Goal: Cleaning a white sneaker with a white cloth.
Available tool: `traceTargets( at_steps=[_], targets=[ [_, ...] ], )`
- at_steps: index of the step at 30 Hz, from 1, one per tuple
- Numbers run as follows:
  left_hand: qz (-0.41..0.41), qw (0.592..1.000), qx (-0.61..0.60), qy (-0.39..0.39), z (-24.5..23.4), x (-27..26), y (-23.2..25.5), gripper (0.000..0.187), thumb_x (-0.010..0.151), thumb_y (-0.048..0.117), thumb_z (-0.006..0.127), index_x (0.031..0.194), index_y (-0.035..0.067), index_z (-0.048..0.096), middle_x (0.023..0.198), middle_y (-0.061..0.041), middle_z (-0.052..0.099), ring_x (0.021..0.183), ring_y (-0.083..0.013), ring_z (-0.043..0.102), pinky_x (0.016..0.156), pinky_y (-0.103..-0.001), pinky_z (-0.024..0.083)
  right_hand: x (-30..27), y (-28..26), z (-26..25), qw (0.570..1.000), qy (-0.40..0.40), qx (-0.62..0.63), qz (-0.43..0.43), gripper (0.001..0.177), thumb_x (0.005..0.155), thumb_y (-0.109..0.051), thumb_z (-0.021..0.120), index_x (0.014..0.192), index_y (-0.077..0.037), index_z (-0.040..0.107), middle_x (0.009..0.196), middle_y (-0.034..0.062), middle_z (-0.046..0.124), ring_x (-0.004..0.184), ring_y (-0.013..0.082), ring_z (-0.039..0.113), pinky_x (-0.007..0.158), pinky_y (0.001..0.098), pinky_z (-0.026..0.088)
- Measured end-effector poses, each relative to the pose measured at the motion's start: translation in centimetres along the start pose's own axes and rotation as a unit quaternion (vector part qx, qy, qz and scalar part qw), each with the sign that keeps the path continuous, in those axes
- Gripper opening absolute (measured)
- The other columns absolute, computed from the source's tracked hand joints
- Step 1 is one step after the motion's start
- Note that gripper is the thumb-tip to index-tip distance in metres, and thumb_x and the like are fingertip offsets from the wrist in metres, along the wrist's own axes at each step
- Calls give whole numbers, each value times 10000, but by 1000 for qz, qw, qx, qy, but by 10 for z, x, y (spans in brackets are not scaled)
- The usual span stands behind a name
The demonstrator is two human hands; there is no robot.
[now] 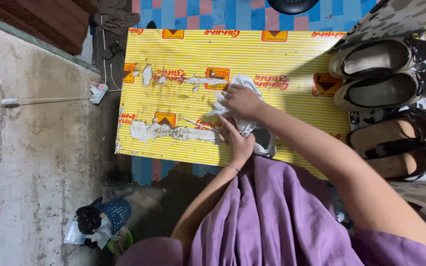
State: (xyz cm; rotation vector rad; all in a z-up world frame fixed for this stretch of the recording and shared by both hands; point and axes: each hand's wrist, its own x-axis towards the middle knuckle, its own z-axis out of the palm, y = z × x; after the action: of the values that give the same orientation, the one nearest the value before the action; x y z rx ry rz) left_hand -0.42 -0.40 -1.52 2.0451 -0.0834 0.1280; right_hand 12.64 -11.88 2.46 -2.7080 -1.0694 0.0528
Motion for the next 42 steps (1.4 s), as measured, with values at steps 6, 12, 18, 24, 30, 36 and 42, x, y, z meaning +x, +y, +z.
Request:
traceTargets(
  at_steps=[6, 12, 18, 24, 30, 36, 42],
  targets=[
    [-3, 1000, 19, -3, -4, 1, 2, 1233, 756, 177, 773, 1611, -37, -88, 1632, -390, 211, 1513, -508, 198, 1231, -535, 92, 31, 4, -13, 964, 116, -42, 237, 379, 662, -367, 778, 936, -106, 756, 943, 118, 720, 954, 320, 673, 855, 488, 515],
    [-24, 996, -75, -45, -16, 8, 29, 1202, 796, 178, 719, 1634, -35, -116, 1575, -312, 384, 1496, -449, 354, 1252, -489, 207, 9, 67, 14, 821, 236, 174, 490, 365, 923, -395, 731, 907, -33, 775, 821, 211, 729, 756, 388, 707, 705, 496, 544],
    [-17, 998, 25, -53, -20, 9, 37, 1131, 783, 237, 726, 1610, -13, -4, 1543, -242, 495, 1505, -410, 370, 1216, -612, -17, -66, 42, 22, 700, 403, 392, 441, 245, 929, -241, 729, 1008, -10, 740, 880, 57, 753, 771, 136, 676, 691, 343, 528],
    [10, 998, 43, -54, -7, 3, 12, 1050, 838, 289, 695, 1626, -2, 64, 1640, -240, 380, 1570, -419, 220, 1214, -627, -85, -174, -51, 93, 561, 306, 477, 604, 306, 1047, -271, 686, 1006, 32, 670, 832, 31, 626, 718, 138, 540, 592, 354, 410],
    [-1, 998, 51, -49, -9, 8, 15, 1029, 809, 324, 715, 1625, 22, 167, 1607, -246, 400, 1524, -451, 185, 1207, -626, -57, -233, -85, 55, 643, 254, 504, 518, 368, 904, -323, 803, 1036, 20, 774, 906, 76, 746, 761, 120, 651, 671, 291, 513],
    [57, 994, 87, -45, -15, 8, 8, 918, 770, 326, 735, 1543, -10, 370, 1471, -234, 481, 1447, -416, 312, 1186, -608, 66, -153, -33, -73, 537, 446, 609, 376, 334, 949, -280, 722, 1206, -72, 671, 1046, -3, 714, 864, 111, 696, 743, 321, 604],
    [52, 990, 128, -34, -7, 8, -6, 856, 785, 325, 729, 1523, 17, 421, 1503, -203, 498, 1447, -396, 321, 1204, -599, 101, -89, -61, -27, 866, 253, 249, 352, 484, 799, -109, 731, 1262, -21, 620, 1225, 287, 644, 1138, 455, 610, 980, 504, 476]
  ],
)
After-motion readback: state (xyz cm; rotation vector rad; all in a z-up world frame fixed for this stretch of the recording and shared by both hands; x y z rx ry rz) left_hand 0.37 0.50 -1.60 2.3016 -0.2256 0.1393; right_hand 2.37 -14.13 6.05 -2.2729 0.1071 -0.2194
